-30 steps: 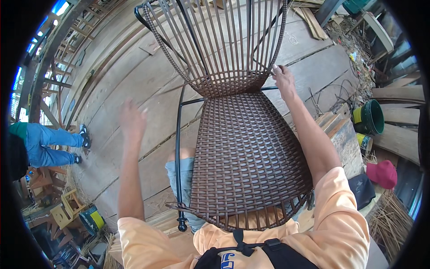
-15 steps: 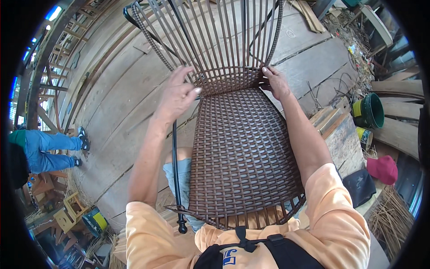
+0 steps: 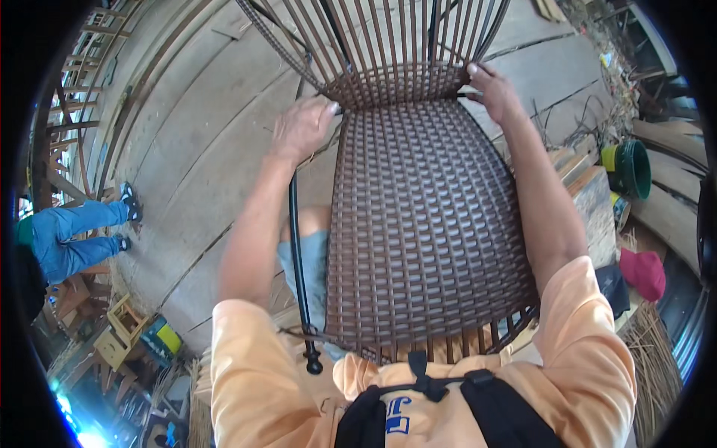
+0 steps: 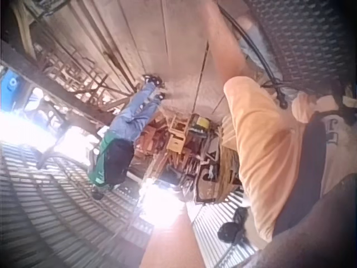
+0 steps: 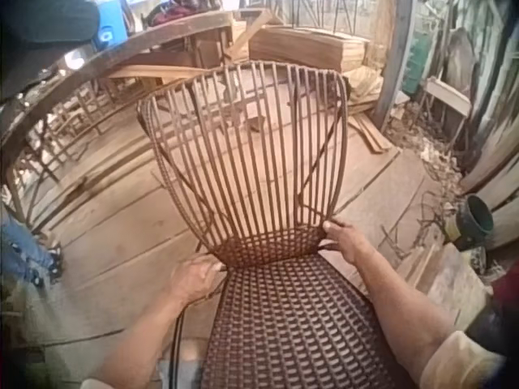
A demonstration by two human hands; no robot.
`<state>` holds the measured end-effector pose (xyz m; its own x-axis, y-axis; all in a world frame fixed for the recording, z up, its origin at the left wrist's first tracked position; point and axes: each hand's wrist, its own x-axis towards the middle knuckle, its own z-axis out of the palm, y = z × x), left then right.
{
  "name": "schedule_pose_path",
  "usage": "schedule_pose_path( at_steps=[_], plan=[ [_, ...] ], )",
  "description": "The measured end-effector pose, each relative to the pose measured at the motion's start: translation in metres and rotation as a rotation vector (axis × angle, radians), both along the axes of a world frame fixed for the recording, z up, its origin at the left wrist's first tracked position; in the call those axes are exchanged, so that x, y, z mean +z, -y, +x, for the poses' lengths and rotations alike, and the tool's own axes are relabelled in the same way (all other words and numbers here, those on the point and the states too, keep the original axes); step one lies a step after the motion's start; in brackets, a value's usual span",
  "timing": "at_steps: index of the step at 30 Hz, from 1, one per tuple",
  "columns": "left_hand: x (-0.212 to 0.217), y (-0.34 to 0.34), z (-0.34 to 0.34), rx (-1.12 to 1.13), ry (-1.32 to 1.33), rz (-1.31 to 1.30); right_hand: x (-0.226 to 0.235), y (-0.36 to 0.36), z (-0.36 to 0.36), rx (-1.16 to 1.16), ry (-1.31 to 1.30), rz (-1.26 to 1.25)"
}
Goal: Weaving the seat and back of a metal-framed chair using wicker-like strips.
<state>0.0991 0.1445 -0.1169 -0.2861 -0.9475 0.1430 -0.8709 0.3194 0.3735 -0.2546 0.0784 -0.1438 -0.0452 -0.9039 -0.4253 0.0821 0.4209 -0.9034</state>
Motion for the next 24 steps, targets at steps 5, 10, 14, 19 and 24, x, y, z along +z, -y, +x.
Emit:
schedule_pose_path(
  at_steps=[5,10,14,19,24],
  plan=[
    [-0.006,0.002,0.002,0.155,-0.159,0.263,0.003,-0.016,0.021,-0.104,-0.863,-0.395],
    [0.000,-0.004,0.007,0.137,-0.161,0.275,0.044,-0.023,0.058,0.275,-0.994,-0.984],
    [0.019,-0.012,-0.004,0.191,-0.190,0.331,0.013,-0.025,0.068,0.674,-1.317,-0.908],
    [0.081,-0.011,-0.041,-0.060,0.355,-0.506,0.013,-0.029,0.078,0.569,-1.281,-0.872],
    [0.056,0.026,-0.095,-0.267,0.207,-0.465,0.000,-0.028,0.080,0.517,-1.239,-0.950]
  ],
)
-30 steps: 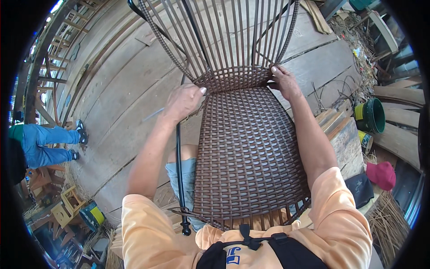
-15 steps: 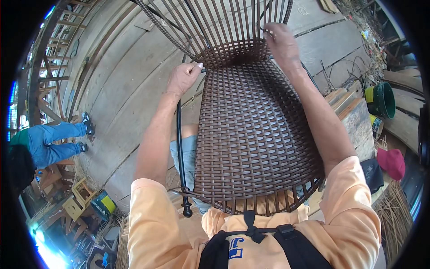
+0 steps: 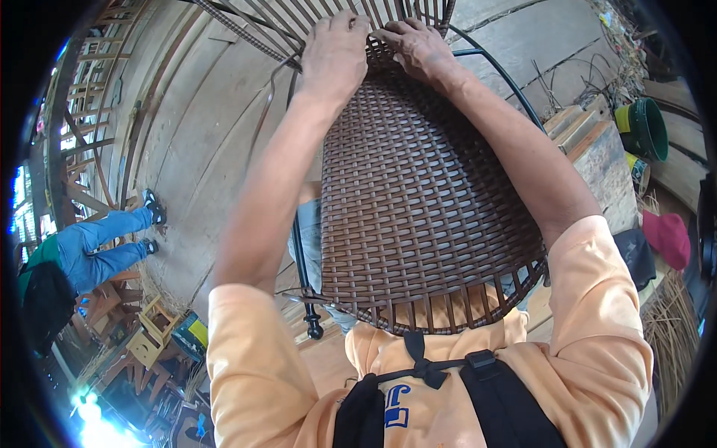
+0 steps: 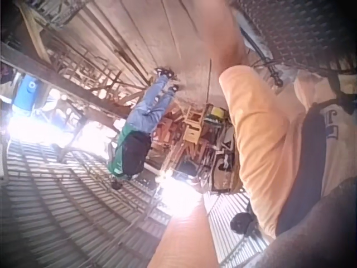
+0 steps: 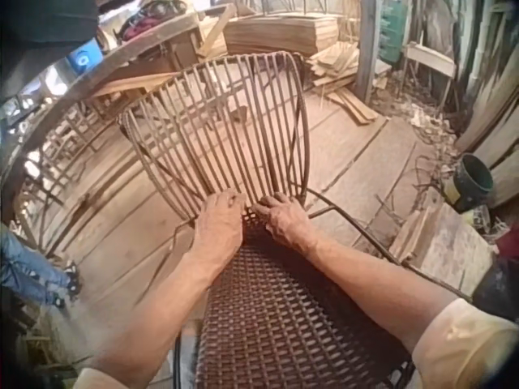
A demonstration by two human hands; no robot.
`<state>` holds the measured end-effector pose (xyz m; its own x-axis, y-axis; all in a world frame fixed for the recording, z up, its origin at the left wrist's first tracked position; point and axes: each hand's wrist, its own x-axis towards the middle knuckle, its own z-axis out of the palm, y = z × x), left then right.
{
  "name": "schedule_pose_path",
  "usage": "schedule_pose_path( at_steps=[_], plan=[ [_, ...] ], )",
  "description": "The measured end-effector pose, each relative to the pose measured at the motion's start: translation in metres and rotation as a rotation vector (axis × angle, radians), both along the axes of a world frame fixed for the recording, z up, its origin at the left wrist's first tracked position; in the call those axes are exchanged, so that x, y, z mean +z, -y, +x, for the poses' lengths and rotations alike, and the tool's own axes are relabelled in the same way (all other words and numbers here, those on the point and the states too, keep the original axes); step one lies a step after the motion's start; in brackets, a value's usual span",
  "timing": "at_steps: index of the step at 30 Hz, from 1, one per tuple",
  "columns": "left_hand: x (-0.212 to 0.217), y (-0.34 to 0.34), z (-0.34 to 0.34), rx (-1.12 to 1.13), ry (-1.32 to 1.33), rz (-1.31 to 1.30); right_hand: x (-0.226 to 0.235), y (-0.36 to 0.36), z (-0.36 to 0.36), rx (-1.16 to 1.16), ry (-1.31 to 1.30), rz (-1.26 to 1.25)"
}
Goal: Weaving the seat and back of a metal-framed chair using wicker-like strips.
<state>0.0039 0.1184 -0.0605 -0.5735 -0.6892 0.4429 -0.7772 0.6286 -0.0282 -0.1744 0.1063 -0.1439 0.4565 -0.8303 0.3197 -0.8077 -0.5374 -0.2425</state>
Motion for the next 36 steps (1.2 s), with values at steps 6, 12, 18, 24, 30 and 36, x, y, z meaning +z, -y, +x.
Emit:
schedule_pose_path(
  at_steps=[6,12,18,24,30,36],
  plan=[
    [-0.051,0.000,0.013,0.109,-0.003,0.103,0.018,-0.003,0.009,-0.075,-0.122,0.060],
    [-0.060,-0.003,0.012,0.137,0.019,0.197,0.049,-0.008,0.017,-0.124,-0.157,0.271],
    [-0.056,-0.001,0.006,0.135,-0.038,0.097,0.043,-0.011,0.015,-0.146,-0.115,0.126],
    [-0.057,-0.010,0.010,0.131,0.031,0.190,0.026,0.007,-0.001,0.007,0.003,0.211],
    [-0.051,-0.005,-0.001,0.162,0.019,0.203,0.009,0.018,-0.080,-0.787,1.345,0.707],
    [-0.038,-0.018,-0.004,0.170,0.126,0.263,0.002,0.017,-0.057,-0.534,1.353,0.955]
  ],
)
